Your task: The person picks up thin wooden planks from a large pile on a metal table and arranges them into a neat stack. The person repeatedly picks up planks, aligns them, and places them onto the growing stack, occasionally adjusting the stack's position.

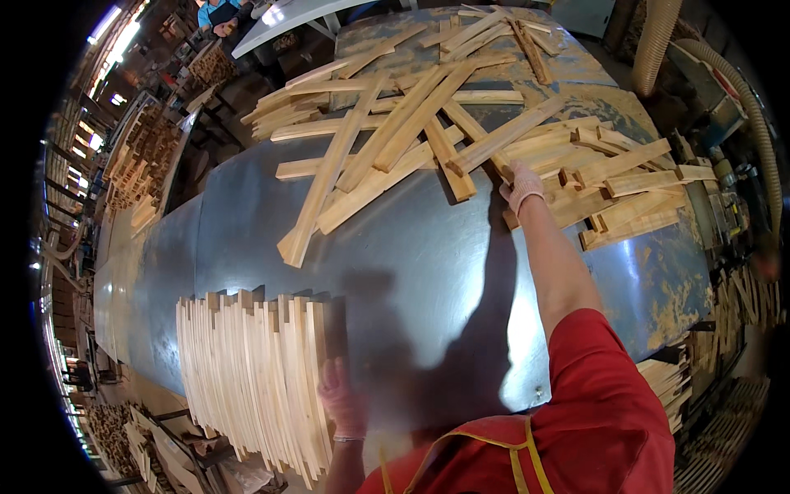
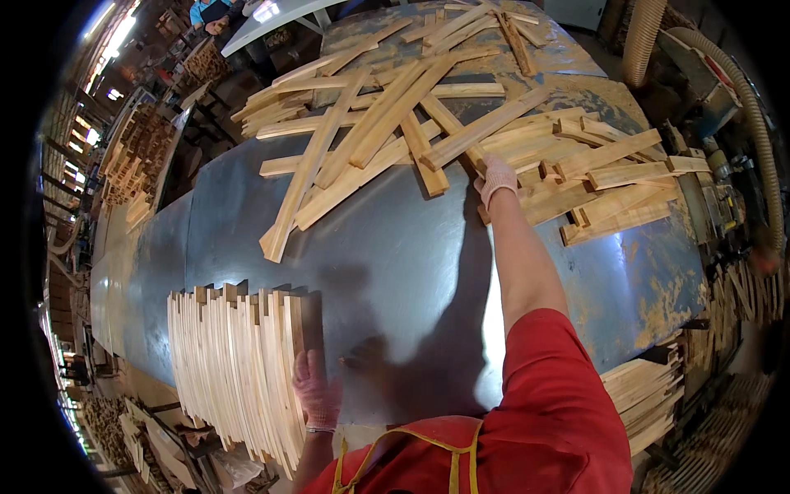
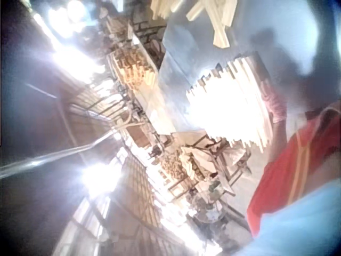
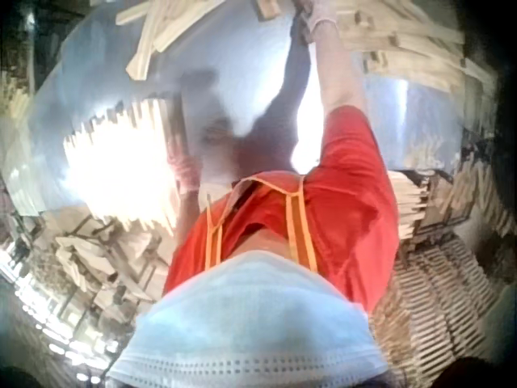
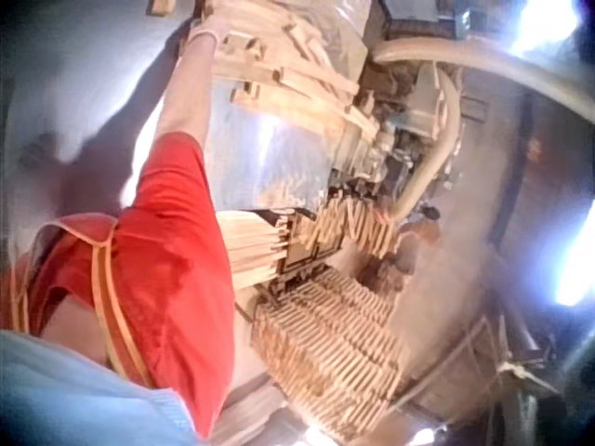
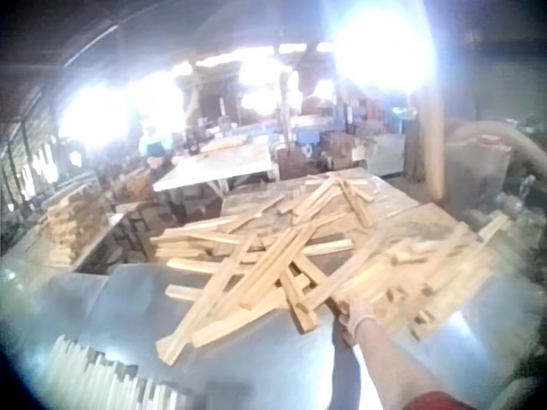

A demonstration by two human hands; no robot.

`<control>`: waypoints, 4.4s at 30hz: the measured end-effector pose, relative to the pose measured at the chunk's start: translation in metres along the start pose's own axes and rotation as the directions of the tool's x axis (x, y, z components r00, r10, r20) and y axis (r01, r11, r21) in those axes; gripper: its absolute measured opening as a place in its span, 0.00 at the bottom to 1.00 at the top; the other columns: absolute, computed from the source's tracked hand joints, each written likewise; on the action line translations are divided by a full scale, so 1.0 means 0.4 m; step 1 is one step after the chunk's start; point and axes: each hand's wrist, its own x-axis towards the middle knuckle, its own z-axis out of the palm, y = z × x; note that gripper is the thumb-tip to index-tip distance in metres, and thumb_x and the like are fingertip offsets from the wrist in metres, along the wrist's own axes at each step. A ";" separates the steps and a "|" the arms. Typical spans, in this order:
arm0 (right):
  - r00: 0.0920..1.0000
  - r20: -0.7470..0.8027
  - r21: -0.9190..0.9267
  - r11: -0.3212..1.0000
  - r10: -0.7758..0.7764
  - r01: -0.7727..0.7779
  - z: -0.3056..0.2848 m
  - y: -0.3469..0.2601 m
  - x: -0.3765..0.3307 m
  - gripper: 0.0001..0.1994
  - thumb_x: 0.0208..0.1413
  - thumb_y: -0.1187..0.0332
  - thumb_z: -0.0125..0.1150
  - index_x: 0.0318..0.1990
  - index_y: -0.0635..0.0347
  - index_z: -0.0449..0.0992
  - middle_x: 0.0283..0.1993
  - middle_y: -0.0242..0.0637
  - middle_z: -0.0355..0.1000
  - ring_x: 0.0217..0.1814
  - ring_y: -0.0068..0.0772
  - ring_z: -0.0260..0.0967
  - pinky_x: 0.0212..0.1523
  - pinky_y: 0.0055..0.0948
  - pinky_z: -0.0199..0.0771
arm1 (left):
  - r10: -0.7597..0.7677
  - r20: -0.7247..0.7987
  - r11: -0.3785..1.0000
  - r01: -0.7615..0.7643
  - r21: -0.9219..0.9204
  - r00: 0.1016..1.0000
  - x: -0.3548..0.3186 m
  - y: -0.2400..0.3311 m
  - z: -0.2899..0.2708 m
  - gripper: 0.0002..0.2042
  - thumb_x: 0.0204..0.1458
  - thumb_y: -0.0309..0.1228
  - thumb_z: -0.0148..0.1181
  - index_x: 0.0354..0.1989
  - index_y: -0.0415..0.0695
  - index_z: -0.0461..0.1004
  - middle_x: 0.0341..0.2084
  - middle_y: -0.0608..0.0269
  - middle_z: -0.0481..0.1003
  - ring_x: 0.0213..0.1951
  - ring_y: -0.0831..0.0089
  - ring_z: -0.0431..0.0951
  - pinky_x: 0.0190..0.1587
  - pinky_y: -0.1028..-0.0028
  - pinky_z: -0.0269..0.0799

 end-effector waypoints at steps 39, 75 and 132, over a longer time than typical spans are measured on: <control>0.382 0.827 0.046 -0.726 0.413 0.687 -0.275 0.185 -0.214 0.34 0.54 0.73 0.66 0.71 0.41 0.71 0.57 0.43 0.80 0.60 0.53 0.77 0.61 0.51 0.77 | -0.268 -0.034 0.897 0.262 0.356 0.963 -0.318 -0.384 -0.252 0.38 0.52 0.48 0.71 0.73 0.48 0.69 0.70 0.55 0.70 0.71 0.49 0.67 0.67 0.53 0.69; 0.451 0.849 -0.161 -0.678 0.276 0.718 0.110 -0.014 -0.039 0.41 0.55 0.50 0.71 0.76 0.50 0.66 0.66 0.49 0.76 0.66 0.54 0.75 0.65 0.49 0.77 | -0.066 0.343 0.993 0.096 -0.072 0.937 -0.103 0.228 0.042 0.34 0.54 0.49 0.72 0.69 0.50 0.72 0.47 0.56 0.80 0.50 0.51 0.81 0.52 0.53 0.77; 0.624 0.678 -0.538 0.841 0.389 0.060 -0.649 0.164 -0.482 0.52 0.51 0.74 0.75 0.83 0.58 0.50 0.58 0.48 0.75 0.56 0.41 0.77 0.54 0.37 0.83 | 0.154 0.641 -0.384 0.643 -0.662 0.752 -0.071 0.423 0.030 0.38 0.57 0.28 0.69 0.78 0.44 0.64 0.50 0.61 0.78 0.42 0.72 0.81 0.42 0.69 0.80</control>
